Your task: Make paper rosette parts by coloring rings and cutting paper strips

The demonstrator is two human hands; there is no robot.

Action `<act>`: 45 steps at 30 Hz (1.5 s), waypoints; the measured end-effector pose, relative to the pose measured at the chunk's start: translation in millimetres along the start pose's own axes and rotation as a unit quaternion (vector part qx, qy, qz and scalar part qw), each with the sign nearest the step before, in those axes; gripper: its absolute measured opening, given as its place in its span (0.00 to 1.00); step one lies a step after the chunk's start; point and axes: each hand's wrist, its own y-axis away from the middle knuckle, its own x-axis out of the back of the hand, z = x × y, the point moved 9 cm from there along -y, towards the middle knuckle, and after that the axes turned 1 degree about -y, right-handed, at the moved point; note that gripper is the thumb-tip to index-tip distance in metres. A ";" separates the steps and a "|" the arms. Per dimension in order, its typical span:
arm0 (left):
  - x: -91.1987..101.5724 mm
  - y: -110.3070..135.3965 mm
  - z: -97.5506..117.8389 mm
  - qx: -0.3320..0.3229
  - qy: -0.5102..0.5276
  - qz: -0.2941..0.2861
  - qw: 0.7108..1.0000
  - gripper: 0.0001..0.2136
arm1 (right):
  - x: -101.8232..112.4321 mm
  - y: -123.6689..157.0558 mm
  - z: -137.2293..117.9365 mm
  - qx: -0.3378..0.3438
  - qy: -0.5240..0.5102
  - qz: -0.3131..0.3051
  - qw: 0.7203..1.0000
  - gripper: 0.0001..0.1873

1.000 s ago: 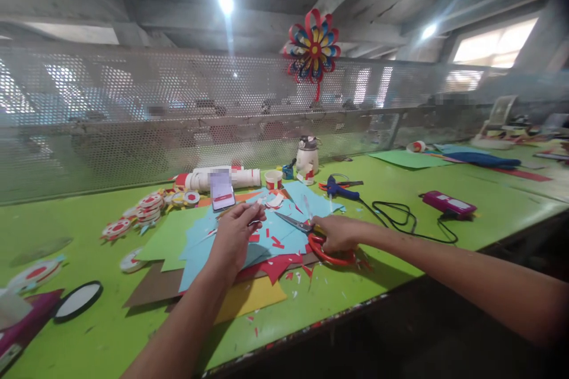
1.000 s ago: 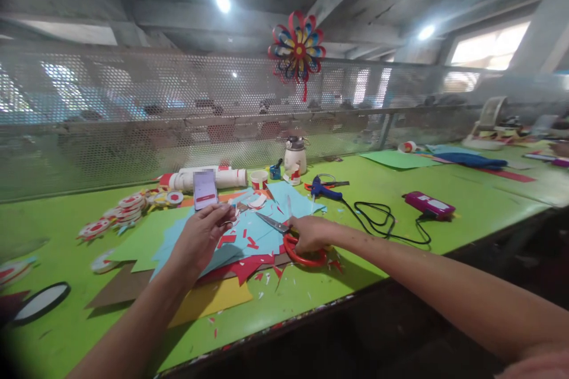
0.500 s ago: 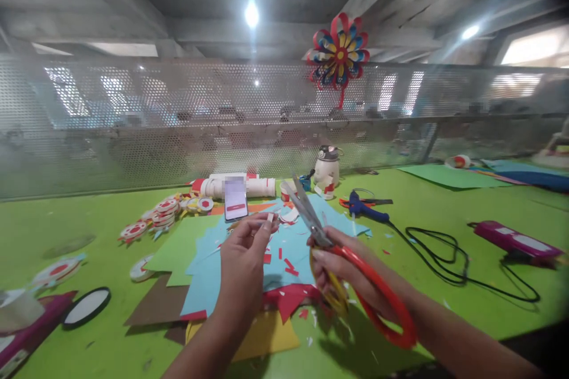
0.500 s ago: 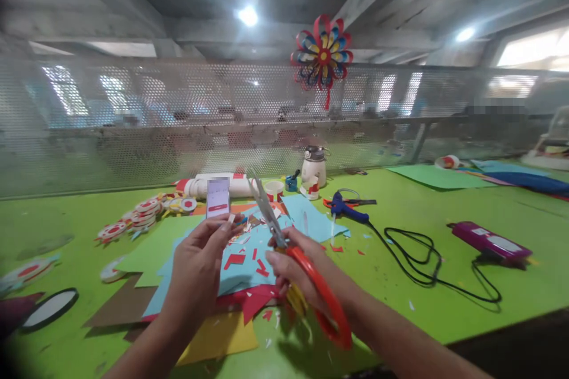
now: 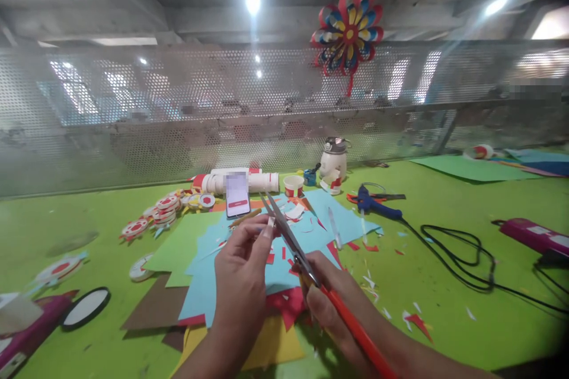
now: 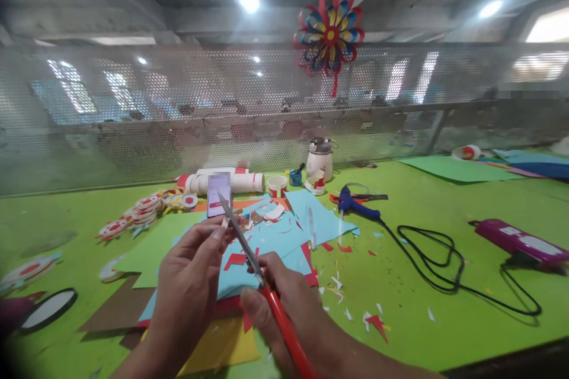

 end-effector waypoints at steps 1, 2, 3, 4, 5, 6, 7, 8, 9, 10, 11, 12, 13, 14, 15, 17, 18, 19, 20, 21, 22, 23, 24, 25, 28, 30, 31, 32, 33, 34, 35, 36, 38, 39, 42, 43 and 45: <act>-0.1 -0.3 -0.3 0.000 -0.003 -0.007 1.000 0.07 | 0.3 -0.1 -0.5 0.000 0.003 0.002 1.000 0.24; -0.1 -0.5 -0.6 0.001 -0.003 -0.011 1.000 0.07 | 0.6 -0.3 -0.7 -0.002 0.006 0.003 1.000 0.24; -0.1 -0.6 -0.6 0.003 -0.002 -0.014 1.000 0.07 | 0.8 -0.6 -1.1 -0.002 0.008 0.004 1.000 0.24; -0.1 -0.6 -0.1 0.004 0.001 -0.015 1.000 0.08 | 1.1 -0.9 -1.7 -0.001 0.011 0.004 1.000 0.24; -0.5 -0.5 0.8 0.004 0.003 -0.017 1.000 0.07 | 1.1 -1.1 -2.5 0.002 0.011 0.004 1.000 0.23; -1.2 -0.4 2.1 0.003 0.005 -0.020 1.000 0.07 | 0.9 -1.3 -3.4 0.007 0.011 0.002 1.000 0.23; -1.9 -0.2 3.7 0.000 0.006 -0.023 1.000 0.07 | 0.6 -1.4 -4.4 0.013 0.010 0.001 1.000 0.23; -2.7 -0.2 5.3 -0.003 0.005 -0.026 1.000 0.07 | 0.4 -1.4 -4.9 0.017 0.009 0.000 1.000 0.23; -3.4 -0.2 6.8 -0.006 0.003 -0.027 1.000 0.08 | -0.1 -1.3 -4.9 0.018 0.007 -0.001 1.000 0.23; -3.8 -0.3 8.1 -0.009 0.000 -0.028 1.000 0.08 | -0.5 -1.2 -4.5 0.018 0.007 -0.002 1.000 0.23; -4.2 -0.5 9.1 -0.011 -0.005 -0.028 1.000 0.08 | -0.6 -1.1 -4.0 0.017 0.009 -0.001 1.000 0.23; -4.4 -0.6 9.8 -0.012 -0.009 -0.028 0.999 0.09 | -0.4 -0.9 -3.6 0.017 0.012 0.002 1.000 0.23; -4.7 -0.7 10.3 -0.013 -0.013 -0.029 0.999 0.09 | -0.2 -0.8 -3.3 0.018 0.013 0.005 1.000 0.23; -5.2 -0.8 10.5 -0.013 -0.016 -0.031 0.999 0.09 | 0.0 -0.7 -2.8 0.018 0.014 0.007 1.000 0.23; -5.2 -0.7 10.5 -0.012 -0.017 -0.031 0.999 0.09 | 0.1 -0.5 -2.2 0.017 0.013 0.008 1.000 0.23; -5.5 -0.5 10.3 -0.011 -0.017 -0.032 0.999 0.09 | -0.3 -0.4 -0.2 0.012 0.006 0.006 1.000 0.24; -5.8 -0.3 10.2 -0.011 -0.018 -0.034 0.999 0.09 | -0.5 -0.3 1.0 0.008 0.004 0.004 1.000 0.24; -6.3 0.0 10.4 -0.012 -0.017 -0.037 0.999 0.09 | -0.5 -0.3 1.8 0.006 0.005 0.004 1.000 0.24; -6.9 0.3 10.7 -0.013 -0.015 -0.040 0.999 0.09 | -0.5 -0.2 2.4 0.005 0.007 0.004 1.000 0.24; -7.4 0.7 11.2 -0.014 -0.013 -0.041 0.999 0.09 | -0.5 -0.1 2.8 0.003 0.009 0.003 1.000 0.24; -7.4 1.0 11.4 -0.013 -0.012 -0.040 0.999 0.08 | -0.6 0.0 3.0 0.003 0.011 0.002 1.000 0.24; -7.0 1.3 11.7 -0.012 -0.010 -0.035 0.999 0.08 | -0.6 0.1 2.6 0.004 0.013 0.002 1.000 0.23; -6.4 1.6 11.8 -0.010 -0.009 -0.030 0.999 0.08 | -0.4 0.1 1.9 0.007 0.016 0.002 1.000 0.23; -5.8 1.8 11.8 -0.008 -0.009 -0.026 1.000 0.08 | -0.2 0.2 1.0 0.010 0.017 0.004 1.000 0.23; -6.2 1.9 11.5 -0.006 -0.010 -0.028 1.000 0.08 | 0.8 0.4 -2.0 0.020 0.021 0.009 1.000 0.22; -5.9 1.3 10.2 -0.004 -0.016 -0.032 0.999 0.07 | 0.2 0.6 -2.1 0.017 0.019 0.006 1.000 0.22; -5.5 1.0 9.4 -0.003 -0.018 -0.033 0.999 0.07 | 0.1 0.7 -2.2 0.016 0.017 0.004 1.000 0.22; -4.9 0.7 8.8 -0.003 -0.017 -0.033 0.999 0.07 | 0.2 0.9 -2.5 0.016 0.016 0.005 1.000 0.22; -4.1 0.5 8.5 -0.003 -0.014 -0.030 0.999 0.07 | 0.5 1.0 -2.9 0.018 0.015 0.005 1.000 0.22; -3.6 0.4 8.3 -0.005 -0.009 -0.029 1.000 0.07 | 0.7 1.0 -3.5 0.020 0.014 0.005 1.000 0.22; -3.7 0.5 8.4 -0.006 -0.005 -0.031 1.000 0.08 | 0.7 1.0 -3.7 0.021 0.014 0.005 1.000 0.23; -4.1 0.7 9.0 -0.008 -0.003 -0.032 0.999 0.08 | 0.6 1.0 -3.8 0.022 0.014 0.003 1.000 0.23; -5.4 1.2 10.1 -0.008 -0.009 -0.035 0.999 0.08 | -0.4 0.6 -3.3 0.020 0.012 -0.004 1.000 0.23; -5.7 1.5 10.9 -0.008 -0.011 -0.033 0.999 0.08 | -0.8 0.4 -2.8 0.018 0.010 -0.006 1.000 0.23; -5.3 1.7 12.0 -0.001 -0.014 -0.022 1.000 0.08 | -1.2 0.0 -0.3 0.009 0.008 -0.007 1.000 0.24; -5.3 1.6 12.0 0.000 -0.013 -0.021 1.000 0.08 | -1.3 0.0 0.5 0.005 0.008 -0.006 1.000 0.23; -5.6 1.0 12.1 -0.001 -0.012 -0.025 1.000 0.08 | -1.1 0.3 0.5 0.005 0.010 -0.003 1.000 0.23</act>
